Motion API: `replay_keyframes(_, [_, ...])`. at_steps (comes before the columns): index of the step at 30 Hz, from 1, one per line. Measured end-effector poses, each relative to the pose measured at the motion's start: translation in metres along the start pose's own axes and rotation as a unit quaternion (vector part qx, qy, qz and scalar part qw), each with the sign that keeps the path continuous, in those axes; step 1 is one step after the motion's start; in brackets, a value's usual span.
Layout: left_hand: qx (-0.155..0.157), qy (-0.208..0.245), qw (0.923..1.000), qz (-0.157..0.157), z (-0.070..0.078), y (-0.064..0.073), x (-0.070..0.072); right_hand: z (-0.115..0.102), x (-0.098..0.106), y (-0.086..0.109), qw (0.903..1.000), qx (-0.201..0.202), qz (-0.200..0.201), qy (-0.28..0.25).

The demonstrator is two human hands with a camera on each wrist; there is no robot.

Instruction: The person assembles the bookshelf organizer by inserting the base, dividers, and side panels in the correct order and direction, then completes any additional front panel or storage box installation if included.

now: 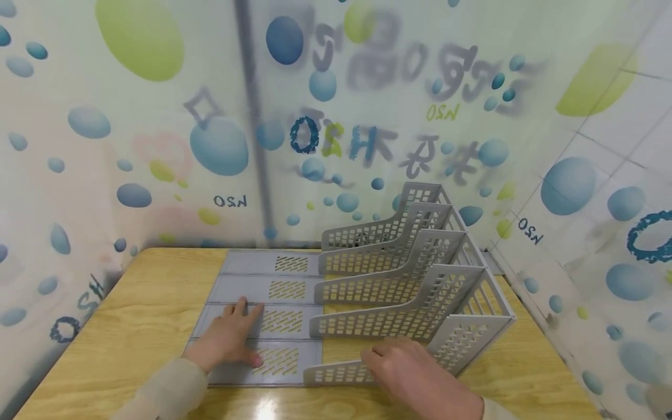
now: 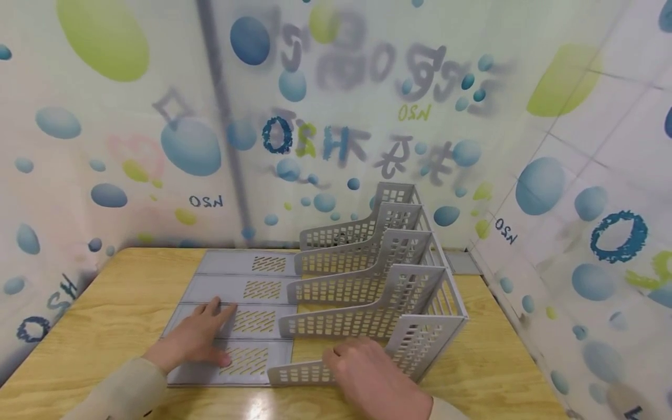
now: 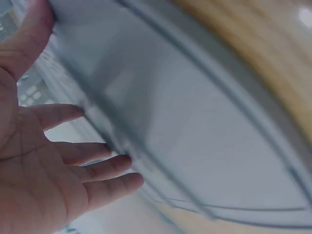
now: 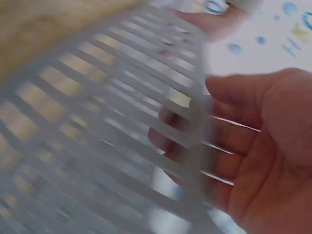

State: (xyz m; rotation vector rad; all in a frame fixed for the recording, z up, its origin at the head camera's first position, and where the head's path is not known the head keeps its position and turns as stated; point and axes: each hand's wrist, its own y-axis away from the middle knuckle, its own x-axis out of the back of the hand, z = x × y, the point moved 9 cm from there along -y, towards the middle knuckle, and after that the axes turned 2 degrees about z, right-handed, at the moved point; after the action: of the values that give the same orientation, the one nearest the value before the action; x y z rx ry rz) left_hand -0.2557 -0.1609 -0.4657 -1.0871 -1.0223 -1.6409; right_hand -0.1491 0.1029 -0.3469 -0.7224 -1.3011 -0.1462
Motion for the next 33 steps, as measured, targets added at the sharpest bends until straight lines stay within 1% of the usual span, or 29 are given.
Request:
replay_keyframes(2, [-0.014, 0.007, 0.9999, 0.001, 0.009, 0.0, 0.0, 0.0, 0.023, -0.001, 1.0, -0.008, 0.001, 0.001])
replay_keyframes(4, [-0.043, 0.03, 0.9986, 0.004, 0.024, -0.002, 0.002, 0.004, 0.057, 0.0, 0.9994, -0.012, 0.031, 0.01])
replay_keyframes(5, [-0.064, 0.045, 0.9969, 0.005, 0.033, -0.003, 0.003, 0.009, 0.077, 0.001, 0.9983, -0.021, 0.051, 0.016])
replay_keyframes(6, [-0.092, 0.057, 0.9941, 0.009, 0.043, -0.005, 0.003, 0.015, 0.097, 0.002, 0.9965, -0.027, 0.077, 0.023])
replay_keyframes(8, [-0.145, 0.081, 0.986, 0.017, 0.063, -0.008, 0.004, 0.034, 0.132, 0.006, 0.9908, -0.04, 0.123, 0.038])
replay_keyframes(9, [-0.17, 0.085, 0.9815, 0.023, 0.072, -0.01, 0.004, 0.048, 0.146, 0.01, 0.9875, -0.053, 0.142, 0.042])
replay_keyframes(11, [-0.208, 0.087, 0.9736, 0.037, 0.086, -0.013, 0.003, 0.084, 0.163, 0.018, 0.9838, -0.106, 0.139, 0.038])
replay_keyframes(12, [-0.217, 0.09, 0.9709, 0.045, 0.091, -0.015, 0.002, 0.104, 0.165, 0.023, 0.9817, -0.137, 0.13, 0.025])
replay_keyframes(13, [-0.221, 0.093, 0.9694, 0.054, 0.094, -0.017, 0.002, 0.124, 0.162, 0.028, 0.9789, -0.174, 0.107, 0.009])
replay_keyframes(14, [-0.222, 0.098, 0.9681, 0.063, 0.096, -0.018, 0.002, 0.143, 0.155, 0.034, 0.9741, -0.212, 0.078, -0.015])
replay_keyframes(15, [-0.222, 0.102, 0.967, 0.072, 0.097, -0.019, 0.002, 0.16, 0.144, 0.04, 0.9658, -0.253, 0.041, -0.04])
replay_keyframes(16, [-0.22, 0.109, 0.9663, 0.078, 0.097, -0.02, 0.001, 0.173, 0.131, 0.045, 0.9564, -0.285, 0.004, -0.063])
replay_keyframes(18, [-0.221, 0.121, 0.9637, 0.089, 0.097, -0.02, 0.002, 0.19, 0.107, 0.055, 0.9374, -0.326, -0.05, -0.113])
replay_keyframes(19, [-0.223, 0.125, 0.9623, 0.093, 0.097, -0.02, 0.002, 0.194, 0.096, 0.058, 0.929, -0.337, -0.067, -0.139])
replay_keyframes(20, [-0.224, 0.13, 0.9613, 0.093, 0.097, -0.02, 0.002, 0.196, 0.088, 0.061, 0.9241, -0.341, -0.075, -0.155])
replay_keyframes(21, [-0.227, 0.133, 0.9605, 0.093, 0.097, -0.02, 0.002, 0.197, 0.083, 0.063, 0.9212, -0.343, -0.078, -0.166])
replay_keyframes(24, [-0.232, 0.144, 0.9582, 0.087, 0.097, -0.021, 0.002, 0.199, 0.079, 0.066, 0.9199, -0.345, -0.065, -0.174])
replay_keyframes(28, [-0.246, 0.148, 0.9541, 0.086, 0.098, -0.021, 0.004, 0.2, 0.082, 0.065, 0.9224, -0.346, -0.057, -0.162])
replay_keyframes(30, [-0.253, 0.138, 0.9535, 0.09, 0.099, -0.02, 0.004, 0.199, 0.082, 0.065, 0.9211, -0.348, -0.055, -0.167])
replay_keyframes(33, [-0.261, 0.118, 0.9522, 0.106, 0.102, -0.019, 0.005, 0.199, 0.083, 0.067, 0.9181, -0.352, -0.05, -0.175])
